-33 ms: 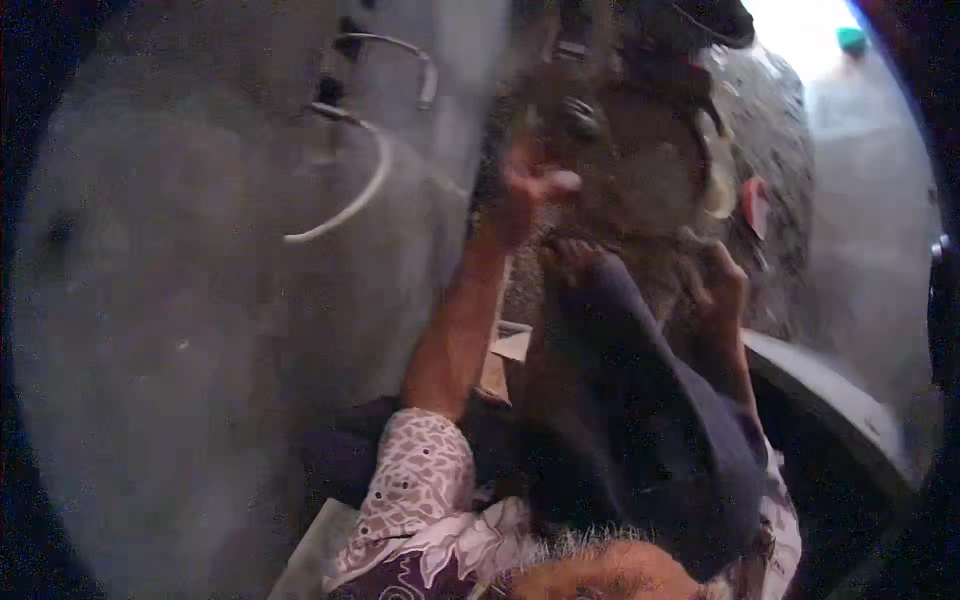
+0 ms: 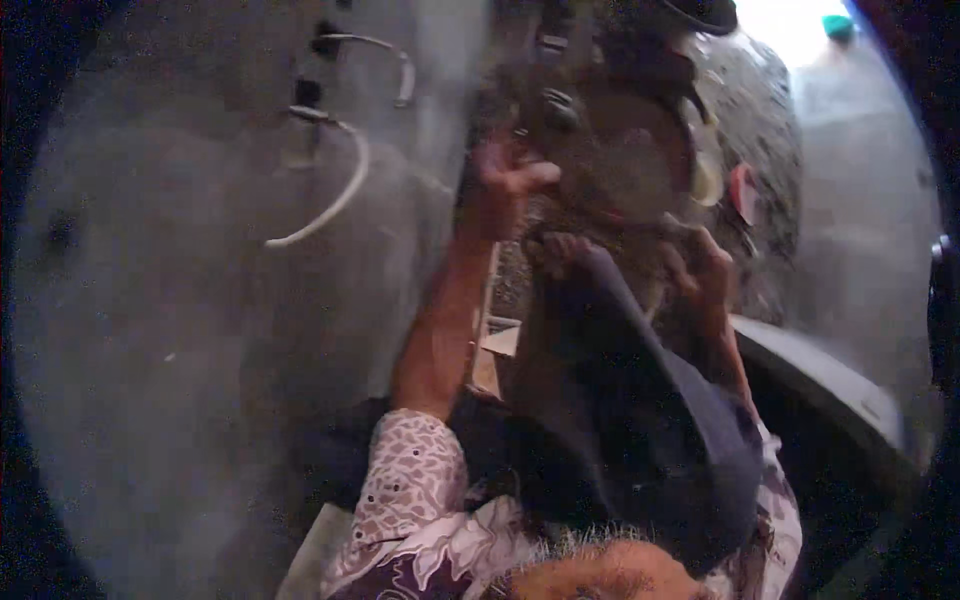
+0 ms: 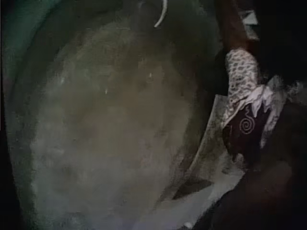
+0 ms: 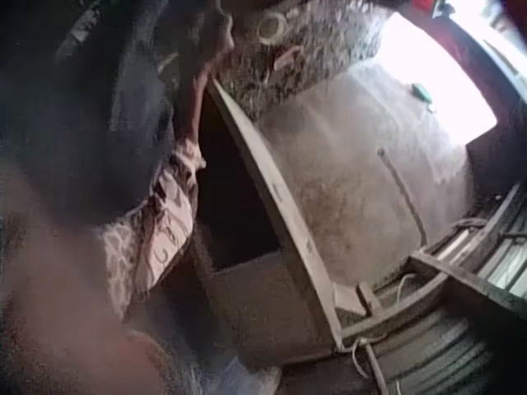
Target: Apply plaster to a concrete wall around electrical conduits using a trowel and hawk.
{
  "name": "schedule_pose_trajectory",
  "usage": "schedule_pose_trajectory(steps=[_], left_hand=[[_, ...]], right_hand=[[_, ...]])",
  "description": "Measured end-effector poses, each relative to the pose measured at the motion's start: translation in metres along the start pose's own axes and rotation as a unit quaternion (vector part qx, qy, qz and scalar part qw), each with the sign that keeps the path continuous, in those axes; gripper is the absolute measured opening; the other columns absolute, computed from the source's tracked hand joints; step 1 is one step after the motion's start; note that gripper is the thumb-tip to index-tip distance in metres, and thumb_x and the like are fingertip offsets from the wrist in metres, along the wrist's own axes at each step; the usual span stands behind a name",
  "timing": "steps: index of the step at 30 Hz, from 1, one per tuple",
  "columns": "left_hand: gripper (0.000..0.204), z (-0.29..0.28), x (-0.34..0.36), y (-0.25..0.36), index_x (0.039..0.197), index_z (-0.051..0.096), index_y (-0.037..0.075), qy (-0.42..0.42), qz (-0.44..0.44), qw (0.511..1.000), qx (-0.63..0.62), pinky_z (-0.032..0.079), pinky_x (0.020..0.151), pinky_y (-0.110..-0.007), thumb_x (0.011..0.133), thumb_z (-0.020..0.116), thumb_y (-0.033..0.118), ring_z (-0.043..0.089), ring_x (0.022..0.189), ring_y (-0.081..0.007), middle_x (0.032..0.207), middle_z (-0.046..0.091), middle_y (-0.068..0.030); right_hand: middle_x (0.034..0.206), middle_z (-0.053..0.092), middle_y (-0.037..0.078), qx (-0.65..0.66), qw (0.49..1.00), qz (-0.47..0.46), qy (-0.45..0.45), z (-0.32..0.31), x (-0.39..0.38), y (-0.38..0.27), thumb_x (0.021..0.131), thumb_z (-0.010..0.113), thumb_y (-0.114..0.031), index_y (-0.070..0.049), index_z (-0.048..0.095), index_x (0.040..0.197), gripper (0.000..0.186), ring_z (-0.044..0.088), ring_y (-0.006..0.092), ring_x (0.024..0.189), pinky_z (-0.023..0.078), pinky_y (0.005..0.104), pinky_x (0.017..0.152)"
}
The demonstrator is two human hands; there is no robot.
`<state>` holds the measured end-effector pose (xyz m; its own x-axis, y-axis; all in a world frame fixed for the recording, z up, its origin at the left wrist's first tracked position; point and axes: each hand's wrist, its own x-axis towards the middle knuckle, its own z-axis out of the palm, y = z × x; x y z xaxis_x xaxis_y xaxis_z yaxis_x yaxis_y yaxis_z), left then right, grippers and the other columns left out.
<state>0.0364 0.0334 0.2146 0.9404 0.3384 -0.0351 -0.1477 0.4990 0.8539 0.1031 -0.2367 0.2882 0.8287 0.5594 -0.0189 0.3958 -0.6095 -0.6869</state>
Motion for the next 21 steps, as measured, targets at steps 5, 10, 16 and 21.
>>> schedule_pose_trajectory(steps=[5,10,16,21], left_hand=[[0.054,0.027,-0.001,0.017,0.126,0.05,0.005,0.016,-0.018,0.999,-0.021,0.048,0.089,-0.032,0.074,0.064,0.001,0.059,0.1,-0.0184,0.113,0.061,-0.0071],[0.053,0.028,0.001,0.005,0.118,0.054,0.001,0.059,0.022,0.997,0.038,0.053,0.084,-0.035,0.067,0.068,-0.001,0.063,0.093,-0.0206,0.109,0.063,-0.0097],[0.062,0.012,-0.012,0.01,0.129,0.048,0.005,0.033,-0.014,0.999,0.008,0.05,0.088,-0.035,0.07,0.068,0.003,0.056,0.106,-0.0232,0.121,0.055,-0.0089],[0.067,0.02,-0.008,0.013,0.131,0.044,0.003,0.029,-0.012,0.999,-0.037,0.05,0.089,-0.035,0.069,0.068,0.002,0.055,0.111,-0.0235,0.122,0.057,-0.0097]], right_hand=[[0.081,0.067,0.017,0.014,1.0,-0.023,0.015,0.004,0.023,-0.001,0.082,0.068,-0.016,-0.002,0.061,0.097,0.022,0.068,0.0268,0.073,0.051,0.0345,0.065],[0.082,0.067,0.016,0.014,0.999,-0.041,0.009,0.009,0.041,-0.004,0.082,0.068,-0.016,-0.001,0.062,0.098,0.022,0.065,0.02,0.075,0.05,0.0333,0.067],[0.08,0.067,0.016,0.018,0.995,-0.084,0.042,0.033,0.049,-0.005,0.081,0.069,-0.019,-0.004,0.061,0.097,0.024,0.068,0.0267,0.072,0.052,0.0339,0.064],[0.083,0.067,0.015,0.069,0.994,-0.07,0.05,0.034,0.056,0.001,0.079,0.07,-0.017,-0.007,0.06,0.098,0.024,0.067,0.028,0.072,0.051,0.0339,0.064]])
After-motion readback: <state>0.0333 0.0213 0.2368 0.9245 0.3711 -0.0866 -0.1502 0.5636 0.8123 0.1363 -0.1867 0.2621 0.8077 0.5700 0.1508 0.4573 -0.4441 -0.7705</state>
